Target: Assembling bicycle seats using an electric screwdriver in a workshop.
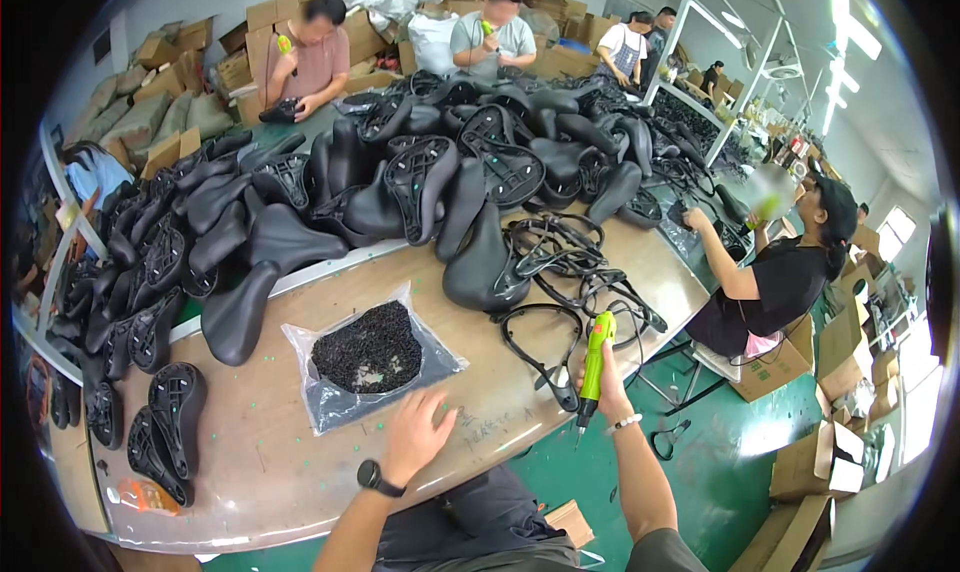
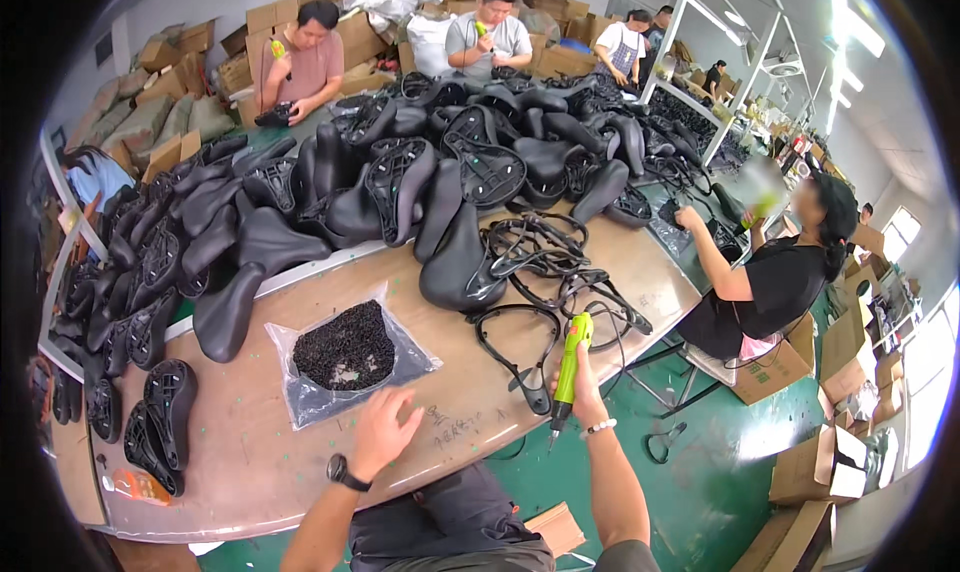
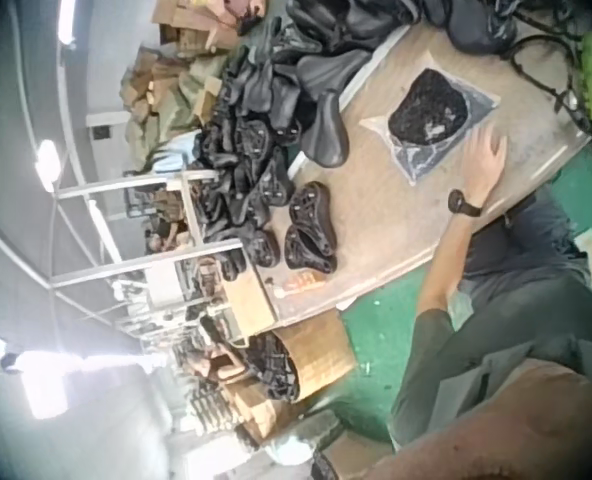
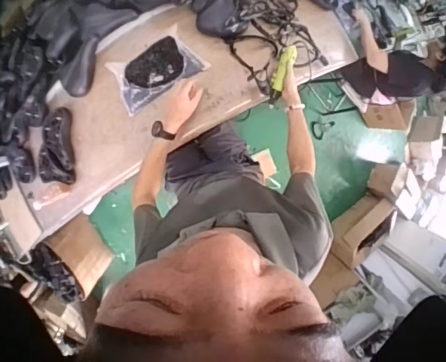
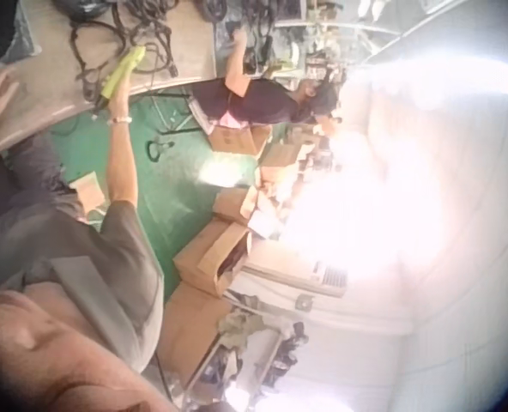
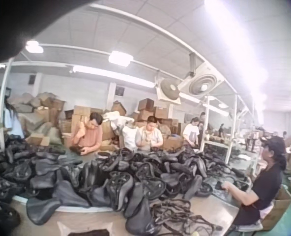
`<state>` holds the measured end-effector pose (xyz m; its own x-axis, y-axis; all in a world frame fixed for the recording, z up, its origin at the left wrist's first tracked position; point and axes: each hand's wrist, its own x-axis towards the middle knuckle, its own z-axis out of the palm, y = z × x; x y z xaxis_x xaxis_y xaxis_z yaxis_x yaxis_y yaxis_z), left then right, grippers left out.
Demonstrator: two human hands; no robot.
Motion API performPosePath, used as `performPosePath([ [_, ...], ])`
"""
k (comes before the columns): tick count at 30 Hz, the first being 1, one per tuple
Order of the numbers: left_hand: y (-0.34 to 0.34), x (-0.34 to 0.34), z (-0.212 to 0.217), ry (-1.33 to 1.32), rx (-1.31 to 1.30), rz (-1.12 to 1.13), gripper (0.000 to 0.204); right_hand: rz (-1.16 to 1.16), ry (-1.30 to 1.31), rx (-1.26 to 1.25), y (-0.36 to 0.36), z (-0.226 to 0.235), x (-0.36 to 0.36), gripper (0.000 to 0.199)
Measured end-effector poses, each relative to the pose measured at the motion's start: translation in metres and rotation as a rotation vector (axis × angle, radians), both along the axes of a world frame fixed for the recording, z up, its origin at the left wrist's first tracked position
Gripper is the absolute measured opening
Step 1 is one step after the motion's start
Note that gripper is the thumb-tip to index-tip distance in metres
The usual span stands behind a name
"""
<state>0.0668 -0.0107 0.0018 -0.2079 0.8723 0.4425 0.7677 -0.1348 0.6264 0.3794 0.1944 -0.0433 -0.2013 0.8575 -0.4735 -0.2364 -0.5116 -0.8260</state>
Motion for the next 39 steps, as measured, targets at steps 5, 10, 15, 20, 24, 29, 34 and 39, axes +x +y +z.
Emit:
performPosePath([
  [5,0.102,-0.031,0.021,0.068,-0.003,0.002,0.047,-0.026,-0.076,0.001,-0.006,0.0,-0.009,0.063],
  [10,0.226,-0.051,-0.007,0.076,-0.175,0.089,0.074,-0.062,-0.092,-0.005,-0.004,0.001,-0.007,0.06],
  [15,0.296,-0.051,-0.007,-0.108,-0.474,0.149,0.091,-0.061,-0.072,-0.001,-0.001,0.005,0.006,0.06],
  [20,0.283,-0.05,0.001,-0.115,-0.594,0.205,0.107,-0.041,-0.023,-0.034,-0.005,0.002,-0.004,0.056],
  [24,0.287,-0.045,0.006,-0.25,-0.69,0.158,0.112,-0.015,-0.053,-0.026,-0.01,0.001,-0.002,0.057],
  [29,0.29,-0.053,-0.003,-0.302,-0.761,0.13,0.119,-0.012,-0.029,0.015,-0.009,0.001,-0.008,0.048],
  [34,0.278,-0.027,0.016,-0.241,-0.795,0.031,0.119,0.072,-0.186,0.097,-0.012,0.023,-0.008,0.037],
  [39,0.274,-0.036,-0.001,-0.425,-0.639,0.037,0.115,0.125,-0.351,0.123,-0.007,0.013,-0.009,0.031],
])
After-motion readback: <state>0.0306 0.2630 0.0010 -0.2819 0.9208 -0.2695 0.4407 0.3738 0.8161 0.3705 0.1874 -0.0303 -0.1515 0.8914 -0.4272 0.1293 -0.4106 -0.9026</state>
